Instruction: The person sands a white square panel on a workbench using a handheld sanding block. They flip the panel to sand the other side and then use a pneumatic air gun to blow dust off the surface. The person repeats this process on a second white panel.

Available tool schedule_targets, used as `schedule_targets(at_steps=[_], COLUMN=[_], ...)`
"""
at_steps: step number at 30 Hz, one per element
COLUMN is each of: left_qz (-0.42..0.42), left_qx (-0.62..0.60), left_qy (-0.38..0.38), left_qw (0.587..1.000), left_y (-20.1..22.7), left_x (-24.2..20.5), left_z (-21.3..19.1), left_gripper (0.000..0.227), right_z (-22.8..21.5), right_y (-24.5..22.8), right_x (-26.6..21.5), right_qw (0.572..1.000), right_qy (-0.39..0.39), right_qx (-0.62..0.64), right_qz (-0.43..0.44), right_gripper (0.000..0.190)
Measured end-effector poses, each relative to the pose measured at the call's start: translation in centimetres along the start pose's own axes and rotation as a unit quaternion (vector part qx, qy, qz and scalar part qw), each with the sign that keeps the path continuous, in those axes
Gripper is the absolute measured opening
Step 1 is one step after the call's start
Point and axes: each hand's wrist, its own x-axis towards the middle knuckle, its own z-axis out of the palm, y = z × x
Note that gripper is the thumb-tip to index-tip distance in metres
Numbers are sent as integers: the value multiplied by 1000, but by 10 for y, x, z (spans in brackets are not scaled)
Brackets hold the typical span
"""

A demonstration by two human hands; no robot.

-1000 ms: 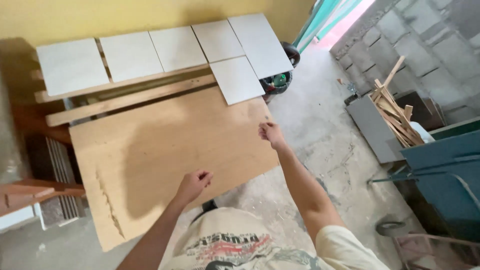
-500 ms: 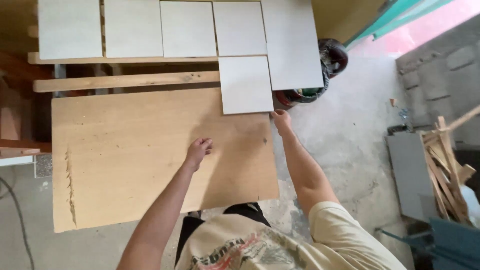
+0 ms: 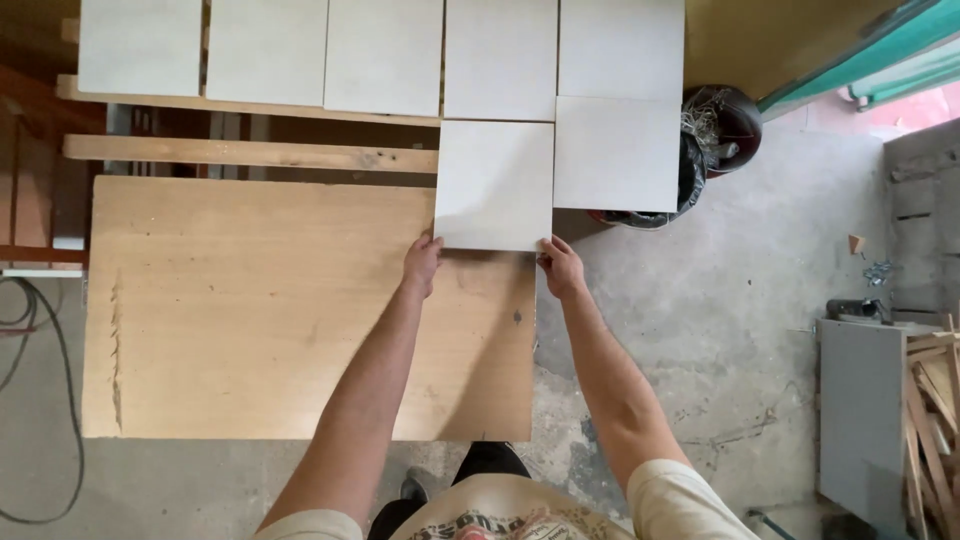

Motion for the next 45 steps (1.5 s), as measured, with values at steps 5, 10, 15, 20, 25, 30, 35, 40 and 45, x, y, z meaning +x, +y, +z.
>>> schedule_targets(at_steps=[5,10,15,20,25,30,35,40,45], left_qz=[-20,4,45,94,118,173,161,442,534], left_qx=[-64,-28,-110,-203,-179,-189,24,422,497], left_qy=[-23,-6,71,206,253,295,381,495,404], left_qw=[998,1000,990,952,943,921,910,617,552], left_y=[5,19,86,36,-99,-92,-32,-14,25], left_x=[-20,-121,-283,-368,-355,-434,-496,-408,-343], left_z=[-34,-133,-240,-381,-529,-649,-753,-826,-914], left_gripper=[58,47,51,40,63,67,72,81,88], right_z=[-4,5,72,204,336,413,483,562,664], right_y=[5,36,55,49,134,181,233,291,337], right_x=[-38,-111,-194,-307,-454,-585,-669,-716,-713], right_qw=[976,959,929,824,866,793,808,807,808], right_qy=[-107,-203,-346,-511,-453,-465,-460,-473,-488], right_qx=[190,196,133,-244,-199,-340,-289,-270,-248], right_qz=[3,-29,-3,-22,-74,-200,-229,-226,-219], right_gripper=[38,29,36,67,40,42,35,31,25])
